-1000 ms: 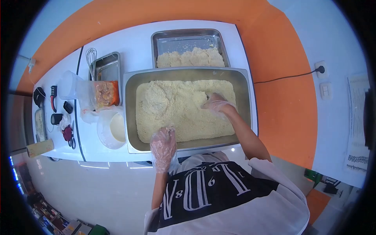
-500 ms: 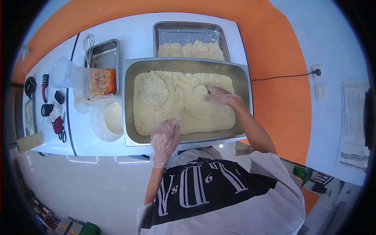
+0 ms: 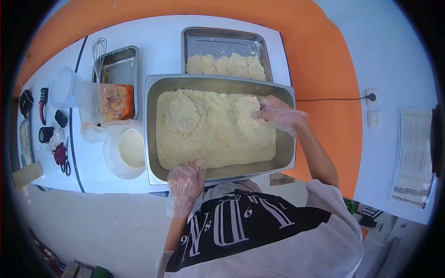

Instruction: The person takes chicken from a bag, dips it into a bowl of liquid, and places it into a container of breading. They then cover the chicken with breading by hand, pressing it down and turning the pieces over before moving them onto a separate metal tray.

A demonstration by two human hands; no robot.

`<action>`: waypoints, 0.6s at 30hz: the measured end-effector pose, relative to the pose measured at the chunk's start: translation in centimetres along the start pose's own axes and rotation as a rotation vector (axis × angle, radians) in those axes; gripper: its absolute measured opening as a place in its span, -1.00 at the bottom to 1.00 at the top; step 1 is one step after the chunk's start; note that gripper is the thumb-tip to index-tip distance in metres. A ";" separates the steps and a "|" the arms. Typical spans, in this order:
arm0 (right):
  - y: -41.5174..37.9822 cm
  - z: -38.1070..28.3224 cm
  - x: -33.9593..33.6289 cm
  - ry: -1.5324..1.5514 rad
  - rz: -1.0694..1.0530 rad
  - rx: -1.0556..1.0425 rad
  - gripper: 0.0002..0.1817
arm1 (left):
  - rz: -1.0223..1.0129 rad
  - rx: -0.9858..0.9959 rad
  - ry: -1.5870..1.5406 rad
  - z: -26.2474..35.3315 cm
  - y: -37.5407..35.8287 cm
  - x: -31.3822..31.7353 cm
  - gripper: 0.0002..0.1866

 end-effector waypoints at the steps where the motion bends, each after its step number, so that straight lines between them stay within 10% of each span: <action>1: 0.4 -0.9 -0.3 -0.011 -0.005 0.002 -0.53 | 0.001 -0.007 -0.010 0.0 0.4 0.2 -0.69; 18: 3.3 -2.4 -0.5 -0.409 0.044 -0.010 -0.50 | 0.126 -0.017 -0.063 0.1 0.8 -0.1 -0.62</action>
Point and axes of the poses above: each hand's wrist, its own y-axis towards the middle knuckle, its own x-axis out of the palm, z = x × y, the point moved 4 cm from there along y, towards the middle knuckle, and after that the axes turned 8 degrees about -y, right-handed, at the moved point
